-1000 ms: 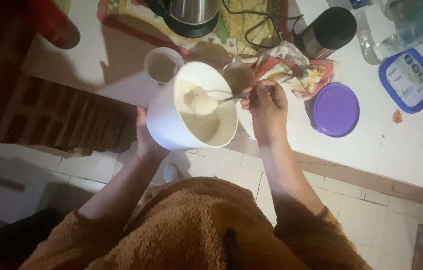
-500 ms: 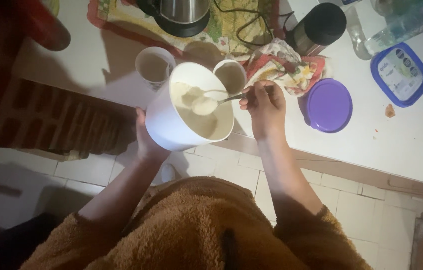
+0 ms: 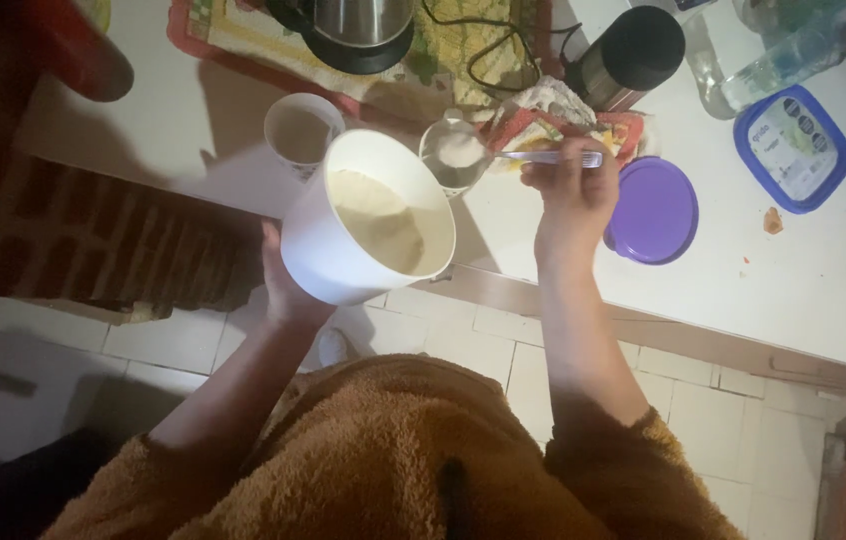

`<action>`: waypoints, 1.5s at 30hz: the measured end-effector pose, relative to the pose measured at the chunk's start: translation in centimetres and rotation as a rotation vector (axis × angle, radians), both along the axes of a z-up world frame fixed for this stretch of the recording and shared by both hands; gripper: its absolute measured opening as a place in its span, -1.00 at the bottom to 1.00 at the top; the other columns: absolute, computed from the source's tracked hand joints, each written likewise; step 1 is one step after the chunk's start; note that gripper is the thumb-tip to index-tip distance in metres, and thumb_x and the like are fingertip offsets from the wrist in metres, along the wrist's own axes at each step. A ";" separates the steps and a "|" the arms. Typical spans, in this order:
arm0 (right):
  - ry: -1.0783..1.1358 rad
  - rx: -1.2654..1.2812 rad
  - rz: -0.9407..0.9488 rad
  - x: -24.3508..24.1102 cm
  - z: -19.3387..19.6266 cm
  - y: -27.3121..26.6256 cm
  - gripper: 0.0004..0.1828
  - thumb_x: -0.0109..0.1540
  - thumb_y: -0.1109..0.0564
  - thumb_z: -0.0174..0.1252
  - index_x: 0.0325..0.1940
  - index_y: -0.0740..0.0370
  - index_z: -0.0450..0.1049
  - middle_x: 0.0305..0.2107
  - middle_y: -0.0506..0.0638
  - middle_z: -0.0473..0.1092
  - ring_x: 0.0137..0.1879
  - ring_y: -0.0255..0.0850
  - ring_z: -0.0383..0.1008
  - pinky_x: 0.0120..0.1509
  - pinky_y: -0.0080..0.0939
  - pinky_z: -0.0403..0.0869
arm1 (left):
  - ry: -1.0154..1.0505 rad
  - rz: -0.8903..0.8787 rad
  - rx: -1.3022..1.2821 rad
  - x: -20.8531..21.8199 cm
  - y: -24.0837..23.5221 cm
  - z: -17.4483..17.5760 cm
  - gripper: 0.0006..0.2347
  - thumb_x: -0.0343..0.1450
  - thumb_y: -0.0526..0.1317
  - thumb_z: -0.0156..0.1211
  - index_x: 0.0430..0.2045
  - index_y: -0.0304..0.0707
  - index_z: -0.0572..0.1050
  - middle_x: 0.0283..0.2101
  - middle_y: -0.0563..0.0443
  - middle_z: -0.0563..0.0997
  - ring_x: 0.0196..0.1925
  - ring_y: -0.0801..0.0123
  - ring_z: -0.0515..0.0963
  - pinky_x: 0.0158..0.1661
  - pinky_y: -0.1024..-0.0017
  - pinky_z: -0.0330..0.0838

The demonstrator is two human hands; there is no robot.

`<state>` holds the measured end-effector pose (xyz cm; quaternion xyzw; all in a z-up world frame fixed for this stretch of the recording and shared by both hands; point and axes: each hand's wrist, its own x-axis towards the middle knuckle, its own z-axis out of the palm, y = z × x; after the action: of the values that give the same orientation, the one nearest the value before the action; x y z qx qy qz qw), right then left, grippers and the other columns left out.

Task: The recorder washes a mug, dries it, and prepares a tea with milk.

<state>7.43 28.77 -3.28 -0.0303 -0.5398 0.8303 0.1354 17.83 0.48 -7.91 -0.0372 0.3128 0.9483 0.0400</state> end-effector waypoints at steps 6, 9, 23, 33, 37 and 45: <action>0.342 0.823 -0.053 2.7 1.5 -2.0 -0.96 0.46 0.36 0.07 -0.02 0.33 0.38 -0.17 0.14 0.55 -0.18 -0.19 0.60 -0.04 -0.21 0.59 | 0.032 -0.049 0.002 0.6 -0.4 -1.9 -0.17 0.45 0.39 -0.45 0.50 -0.28 -0.06 0.51 -0.34 0.11 0.52 -0.19 0.21 0.42 -0.12 0.18; 0.398 1.059 -0.043 3.5 2.7 -1.3 -0.88 0.40 0.42 0.11 0.00 0.36 0.42 -0.19 0.15 0.54 -0.14 -0.20 0.62 -0.08 -0.24 0.57 | 0.028 -0.058 -0.006 0.8 -0.4 -1.4 -0.16 0.44 0.40 -0.43 0.50 -0.28 -0.06 0.51 -0.35 0.11 0.51 -0.22 0.20 0.41 -0.15 0.18; 0.213 0.361 0.286 5.1 0.6 -2.1 -0.92 0.51 0.25 -0.06 0.03 0.35 0.28 -0.09 0.23 0.49 -0.12 -0.14 0.56 0.04 -0.11 0.60 | -0.140 -0.087 0.037 0.3 -0.1 -1.1 -0.25 0.50 0.30 -0.63 0.46 -0.29 0.04 0.45 -0.32 0.24 0.47 -0.16 0.29 0.39 -0.07 0.25; -0.176 0.061 0.315 5.1 -0.8 -2.2 -0.91 0.46 0.22 -0.04 -0.04 0.31 0.34 -0.29 0.17 0.50 -0.33 -0.18 0.50 -0.21 -0.21 0.49 | -0.144 -0.070 0.009 0.3 -0.4 -0.7 -0.27 0.52 0.26 -0.67 0.44 -0.33 0.06 0.42 -0.35 0.27 0.44 -0.14 0.33 0.38 -0.02 0.29; -0.181 0.028 0.278 4.9 -0.3 -1.9 -0.89 0.45 0.18 -0.01 -0.02 0.29 0.34 -0.27 0.15 0.50 -0.33 -0.19 0.49 -0.21 -0.21 0.48 | -0.118 -0.081 0.007 0.3 -0.5 -0.4 -0.27 0.51 0.26 -0.68 0.44 -0.34 0.06 0.41 -0.35 0.27 0.43 -0.16 0.33 0.37 -0.04 0.28; -0.147 0.053 0.244 4.5 0.8 -2.2 -0.90 0.45 0.17 0.02 -0.04 0.27 0.33 -0.27 0.14 0.49 -0.33 -0.21 0.48 -0.21 -0.21 0.49 | -0.141 -0.083 0.070 0.6 -1.0 -1.5 -0.27 0.52 0.25 -0.69 0.45 -0.34 0.05 0.44 -0.36 0.25 0.46 -0.20 0.30 0.40 -0.07 0.23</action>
<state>11.95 26.58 -2.50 -0.0214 -0.5695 0.8217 -0.0058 18.42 -0.48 -9.44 -0.0896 0.2773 0.9511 0.1024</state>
